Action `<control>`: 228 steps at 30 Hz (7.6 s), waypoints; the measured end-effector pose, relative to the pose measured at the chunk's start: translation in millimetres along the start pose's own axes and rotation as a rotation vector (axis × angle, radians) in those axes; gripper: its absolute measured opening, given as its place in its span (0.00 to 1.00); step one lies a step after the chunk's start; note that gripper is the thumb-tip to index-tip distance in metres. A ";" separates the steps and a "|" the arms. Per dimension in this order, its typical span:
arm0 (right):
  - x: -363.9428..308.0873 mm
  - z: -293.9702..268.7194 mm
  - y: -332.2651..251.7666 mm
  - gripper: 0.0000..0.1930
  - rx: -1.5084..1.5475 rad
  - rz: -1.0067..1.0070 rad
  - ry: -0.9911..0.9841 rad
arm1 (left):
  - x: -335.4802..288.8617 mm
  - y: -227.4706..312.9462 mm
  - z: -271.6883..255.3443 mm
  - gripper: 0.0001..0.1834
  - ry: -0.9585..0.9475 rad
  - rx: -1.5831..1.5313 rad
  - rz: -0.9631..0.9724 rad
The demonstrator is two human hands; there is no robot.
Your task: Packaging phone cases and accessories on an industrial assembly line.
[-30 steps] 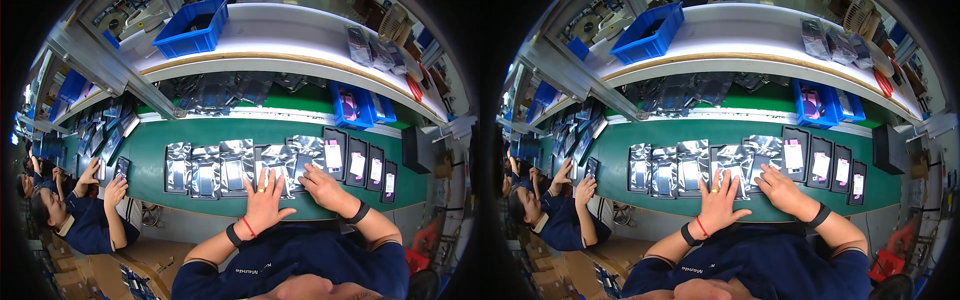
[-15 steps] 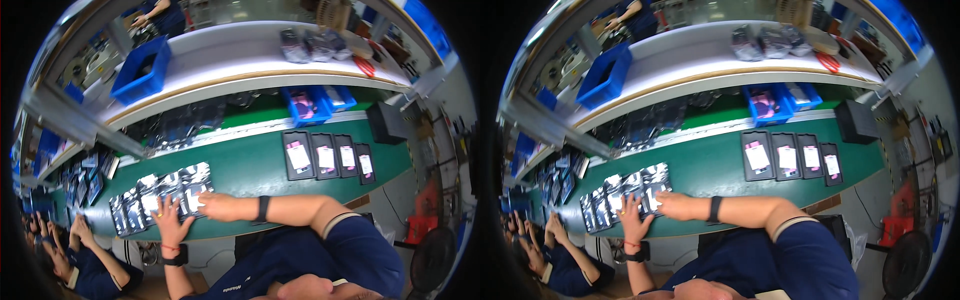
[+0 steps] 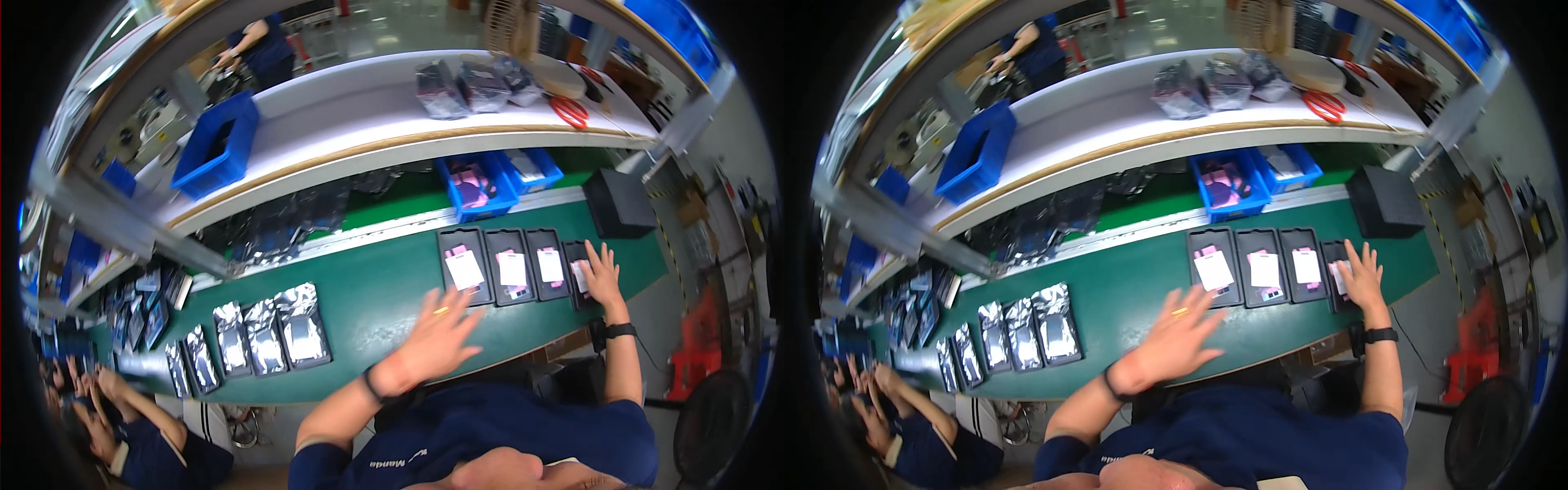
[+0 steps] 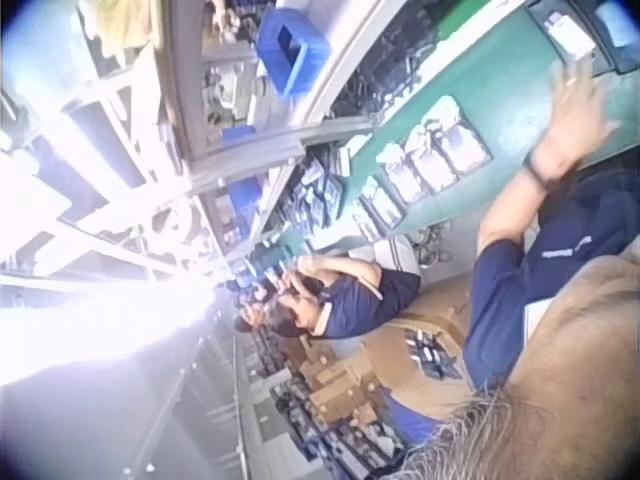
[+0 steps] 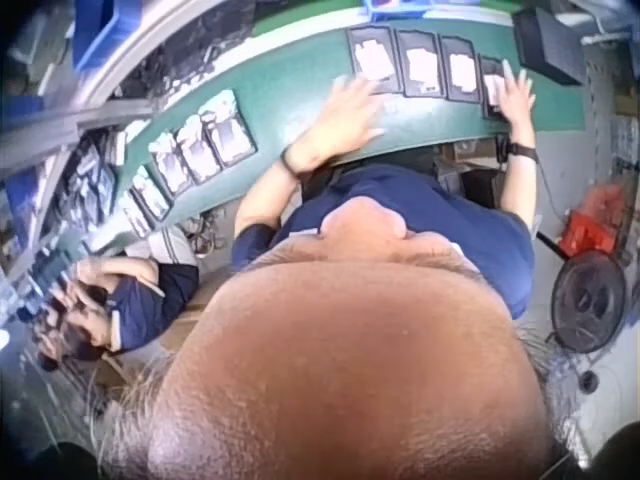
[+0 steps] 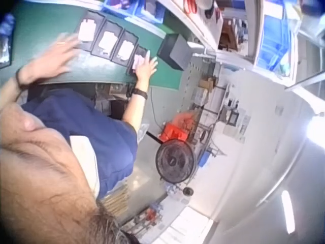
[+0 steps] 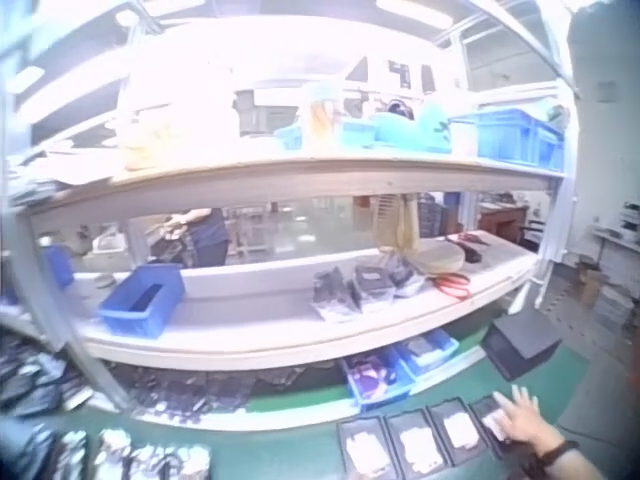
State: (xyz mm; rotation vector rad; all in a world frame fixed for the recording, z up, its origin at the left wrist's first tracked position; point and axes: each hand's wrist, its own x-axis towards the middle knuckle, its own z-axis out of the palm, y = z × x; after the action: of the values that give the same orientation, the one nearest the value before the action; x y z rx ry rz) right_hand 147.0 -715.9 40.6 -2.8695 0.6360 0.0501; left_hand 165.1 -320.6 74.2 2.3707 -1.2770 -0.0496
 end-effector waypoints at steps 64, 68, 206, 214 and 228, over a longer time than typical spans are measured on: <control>22.4 23.0 -430.0 0.22 0.034 -1.341 -0.412 | -112.0 -42.8 15.2 0.48 0.157 0.121 -0.602; 55.1 66.5 -504.9 0.45 -0.097 -1.298 -0.087 | -118.0 -40.5 0.1 0.47 0.056 0.049 -0.629; 101.0 -81.4 81.8 0.46 0.178 0.475 0.318 | 389.9 110.0 174.5 0.30 0.215 -0.971 -0.368; 134.4 -93.7 93.4 0.44 0.178 0.377 0.294 | 376.7 64.5 135.1 0.15 0.056 -1.138 -0.565; 34.1 -71.6 -68.7 0.15 0.856 -0.335 0.555 | 98.1 46.1 19.1 0.26 0.502 -1.240 -0.204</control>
State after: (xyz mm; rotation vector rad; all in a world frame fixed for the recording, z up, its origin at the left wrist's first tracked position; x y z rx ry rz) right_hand 206.1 -683.6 121.1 -2.0781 0.1584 -0.8641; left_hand 180.5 -428.0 92.5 1.2779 -0.4714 -0.2193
